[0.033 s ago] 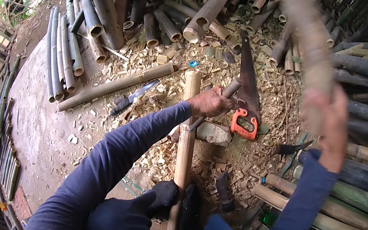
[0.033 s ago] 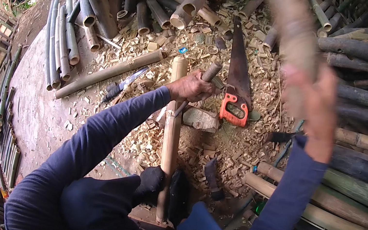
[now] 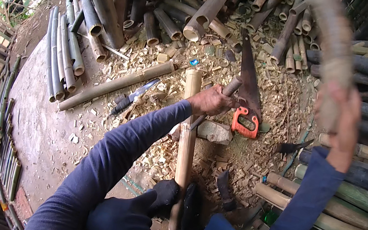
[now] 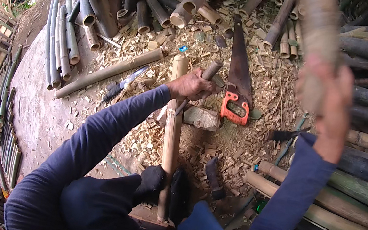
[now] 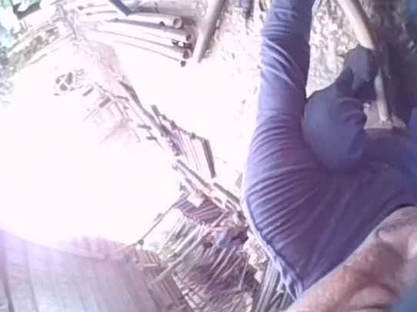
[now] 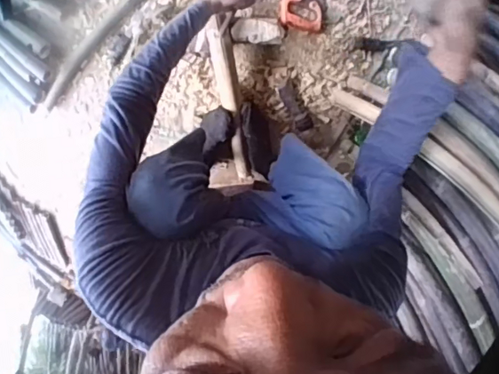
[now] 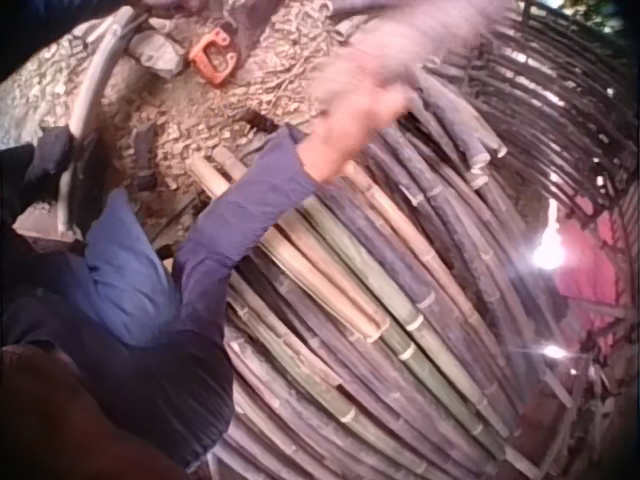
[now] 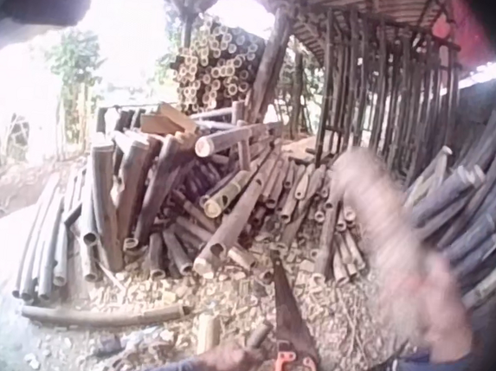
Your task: The person splits a bamboo pole lengthwise using a chisel and a wooden mallet. They then use a knife to shave and smooth the split edges of the bamboo.
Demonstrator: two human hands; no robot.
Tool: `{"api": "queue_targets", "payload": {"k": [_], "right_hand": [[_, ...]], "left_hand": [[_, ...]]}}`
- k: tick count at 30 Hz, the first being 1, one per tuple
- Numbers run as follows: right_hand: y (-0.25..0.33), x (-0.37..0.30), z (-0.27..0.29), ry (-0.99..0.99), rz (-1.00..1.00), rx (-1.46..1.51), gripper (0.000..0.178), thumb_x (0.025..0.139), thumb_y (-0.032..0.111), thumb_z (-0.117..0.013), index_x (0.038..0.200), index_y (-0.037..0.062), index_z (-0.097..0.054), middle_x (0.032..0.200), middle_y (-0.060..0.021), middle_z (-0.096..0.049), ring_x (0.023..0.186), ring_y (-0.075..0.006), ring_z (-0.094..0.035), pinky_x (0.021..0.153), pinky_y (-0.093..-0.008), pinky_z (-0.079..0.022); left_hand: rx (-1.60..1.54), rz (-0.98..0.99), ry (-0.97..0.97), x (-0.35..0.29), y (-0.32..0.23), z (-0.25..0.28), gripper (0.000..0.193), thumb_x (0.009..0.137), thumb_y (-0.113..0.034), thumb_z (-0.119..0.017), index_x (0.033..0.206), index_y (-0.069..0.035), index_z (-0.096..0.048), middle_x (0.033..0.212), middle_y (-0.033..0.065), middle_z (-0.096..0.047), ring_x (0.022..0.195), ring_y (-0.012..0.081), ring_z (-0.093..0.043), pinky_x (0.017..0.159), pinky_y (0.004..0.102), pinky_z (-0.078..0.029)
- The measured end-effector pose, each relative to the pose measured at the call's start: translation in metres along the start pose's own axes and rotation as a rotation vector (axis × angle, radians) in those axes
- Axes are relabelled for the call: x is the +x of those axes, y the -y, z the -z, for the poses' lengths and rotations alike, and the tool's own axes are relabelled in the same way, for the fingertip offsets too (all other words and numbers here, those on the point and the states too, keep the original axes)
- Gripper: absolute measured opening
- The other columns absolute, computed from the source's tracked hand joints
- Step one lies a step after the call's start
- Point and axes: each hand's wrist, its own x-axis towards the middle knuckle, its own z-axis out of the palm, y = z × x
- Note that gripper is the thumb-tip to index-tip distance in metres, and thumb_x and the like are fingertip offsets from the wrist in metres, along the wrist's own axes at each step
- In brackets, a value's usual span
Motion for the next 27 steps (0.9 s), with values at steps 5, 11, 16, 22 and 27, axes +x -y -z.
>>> {"api": "queue_targets", "payload": {"k": [5, 11, 16, 22, 27], "right_hand": [[-0.059, 0.012, -0.009, -0.132, 0.290, -0.105, 0.041, 0.088, 0.029, -0.072, 0.111, -0.0012, -0.057, 0.091, -0.0116, -0.067, 0.074, -0.0178, -0.068, 0.063, -0.0300, -0.056], [-0.079, -0.018, -0.051, 0.407, -0.160, -0.271, 0.072, 0.078, 0.021, -0.076, 0.135, -0.0080, -0.045, 0.124, -0.0165, -0.059, 0.106, -0.0211, -0.063, 0.094, -0.0340, -0.051], [-0.054, -0.017, -0.052, 0.234, -0.186, -0.053, 0.052, 0.083, 0.025, -0.073, 0.123, 0.0007, -0.051, 0.089, -0.0086, -0.062, 0.064, -0.0139, -0.063, 0.051, -0.0276, -0.052], [-0.059, -0.047, -0.045, 0.120, -0.266, 0.119, 0.053, 0.083, 0.027, -0.074, 0.124, 0.0021, -0.052, 0.079, -0.0075, -0.061, 0.053, -0.0144, -0.061, 0.044, -0.0274, -0.049], [-0.171, -0.040, -0.014, 0.014, -0.212, -0.191, 0.060, 0.082, 0.030, -0.075, 0.127, -0.0014, -0.050, 0.099, -0.0156, -0.066, 0.086, -0.0262, -0.068, 0.081, -0.0388, -0.056]], "left_hand": [[-0.037, -0.047, -0.077, 0.001, -0.001, -0.002, 0.039, 0.083, -0.010, -0.071, 0.119, -0.023, -0.069, 0.108, -0.0088, -0.069, 0.103, 0.0158, -0.060, 0.098, 0.0413, -0.035], [-0.372, 0.314, -0.133, 0.022, -0.007, -0.003, 0.010, 0.091, -0.013, -0.063, 0.094, -0.014, -0.073, 0.072, 0.0039, -0.063, 0.057, 0.0211, -0.059, 0.056, 0.0360, -0.049], [-0.498, 1.124, -0.133, 0.060, -0.002, -0.025, 0.028, 0.091, -0.028, -0.066, 0.107, -0.006, -0.073, 0.087, 0.0188, -0.071, 0.078, 0.0295, -0.071, 0.069, 0.0406, -0.057], [-0.461, 1.059, -0.123, 0.059, -0.007, -0.059, 0.043, 0.085, -0.034, -0.074, 0.114, -0.001, -0.070, 0.099, 0.0242, -0.072, 0.092, 0.0378, -0.071, 0.083, 0.0460, -0.055], [-0.643, 0.590, -0.033, 0.046, -0.080, 0.011, 0.040, 0.083, -0.028, -0.075, 0.106, 0.005, -0.070, 0.100, 0.0237, -0.070, 0.095, 0.0346, -0.071, 0.087, 0.0435, -0.055]]}}
